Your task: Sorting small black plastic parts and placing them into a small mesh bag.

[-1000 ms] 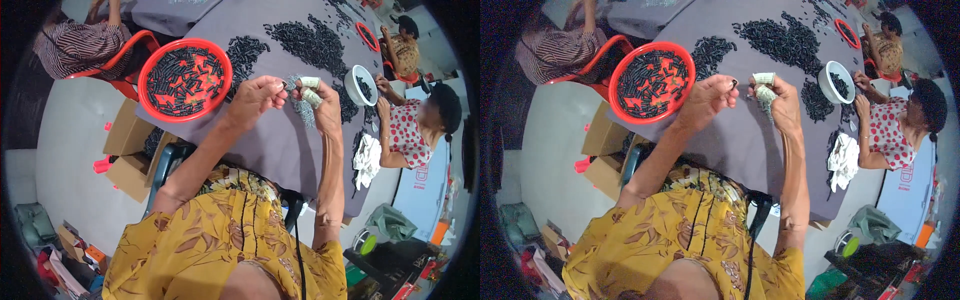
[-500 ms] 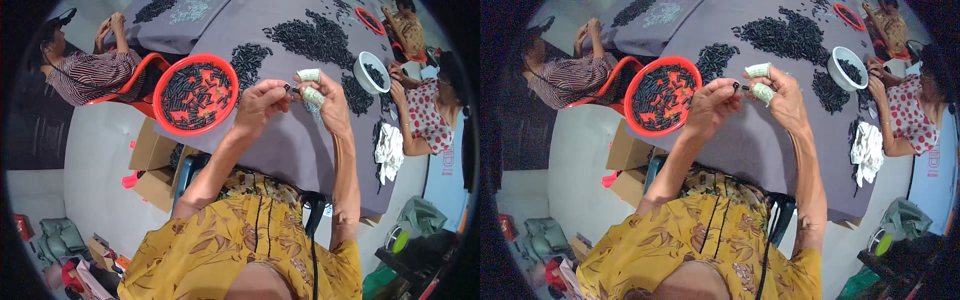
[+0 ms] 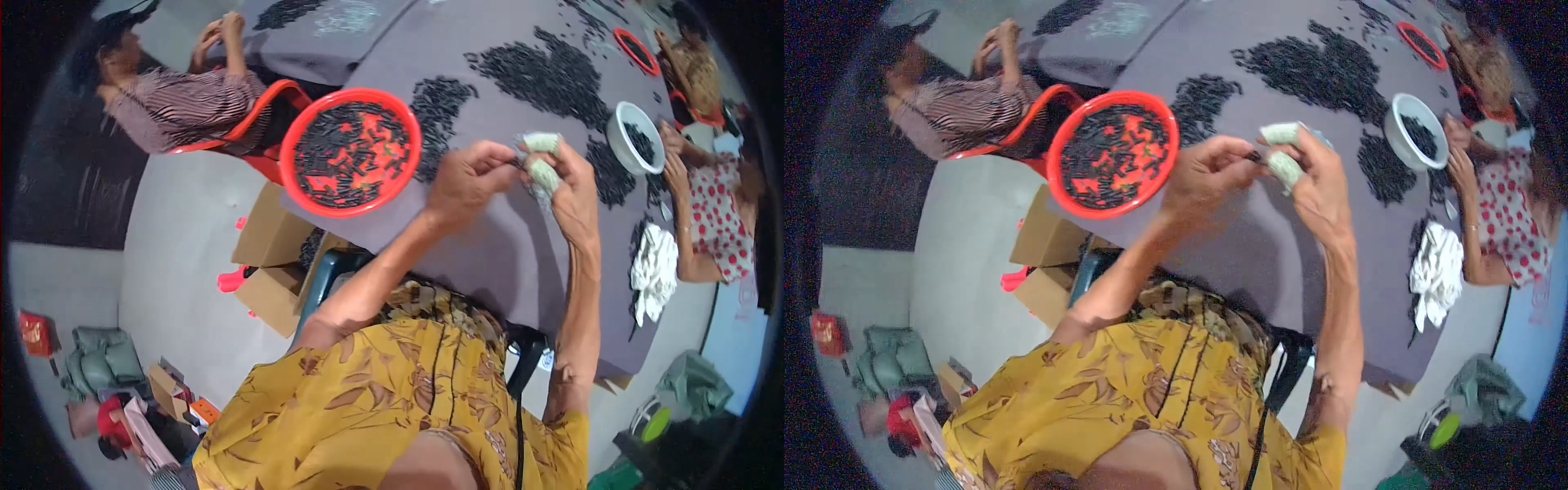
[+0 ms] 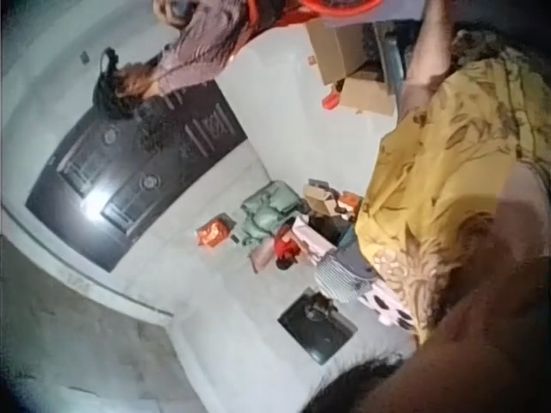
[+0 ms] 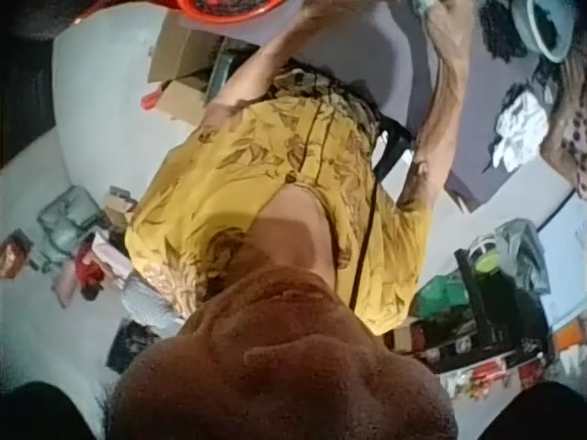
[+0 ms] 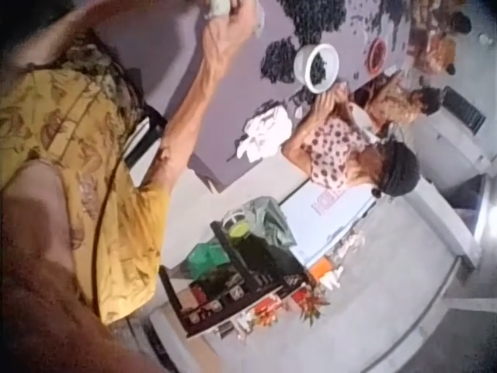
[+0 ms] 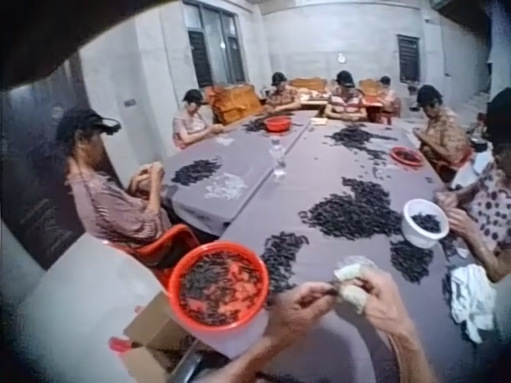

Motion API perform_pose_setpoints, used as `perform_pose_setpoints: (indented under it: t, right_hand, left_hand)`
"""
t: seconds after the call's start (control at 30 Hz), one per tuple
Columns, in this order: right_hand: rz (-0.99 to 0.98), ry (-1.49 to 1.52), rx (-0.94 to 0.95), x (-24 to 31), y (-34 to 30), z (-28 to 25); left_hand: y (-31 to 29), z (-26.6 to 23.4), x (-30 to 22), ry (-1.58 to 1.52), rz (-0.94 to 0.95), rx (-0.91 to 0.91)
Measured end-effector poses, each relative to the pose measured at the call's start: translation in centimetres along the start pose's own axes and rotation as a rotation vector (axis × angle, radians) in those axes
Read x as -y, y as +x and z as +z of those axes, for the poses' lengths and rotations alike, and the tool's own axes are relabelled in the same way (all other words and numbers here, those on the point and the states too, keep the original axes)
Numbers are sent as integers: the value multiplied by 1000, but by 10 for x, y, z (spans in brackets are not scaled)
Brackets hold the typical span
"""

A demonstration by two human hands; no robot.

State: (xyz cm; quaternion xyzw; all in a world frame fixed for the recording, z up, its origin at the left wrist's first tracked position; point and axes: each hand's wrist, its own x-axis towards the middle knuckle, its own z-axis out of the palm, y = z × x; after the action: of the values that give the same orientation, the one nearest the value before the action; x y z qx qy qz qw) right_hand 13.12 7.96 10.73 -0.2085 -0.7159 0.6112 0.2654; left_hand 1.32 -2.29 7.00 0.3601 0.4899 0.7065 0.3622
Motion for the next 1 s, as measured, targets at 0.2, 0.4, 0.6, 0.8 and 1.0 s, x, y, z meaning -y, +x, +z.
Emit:
perform_pose_setpoints:
  t: [0.2,0.4,0.6,0.8,1.0]
  right_hand:
    - [22,-71,-12,-1,4,1]
    - [-35,-178,-6,-6,-5,-8]
    - [-184,-322,-27,-5,-11,-6]
    - [-155,-177,-50,2,-14,-15]
    - [-126,-234,-25,14,-11,-15]
  left_hand:
    - [4,-9,1,-24,-84,-5]
    - [5,-4,-3,-101,-95,33]
    - [4,0,-4,-169,-96,80]
    - [3,3,-1,-208,-45,118]
    - [1,3,-4,-132,-19,95]
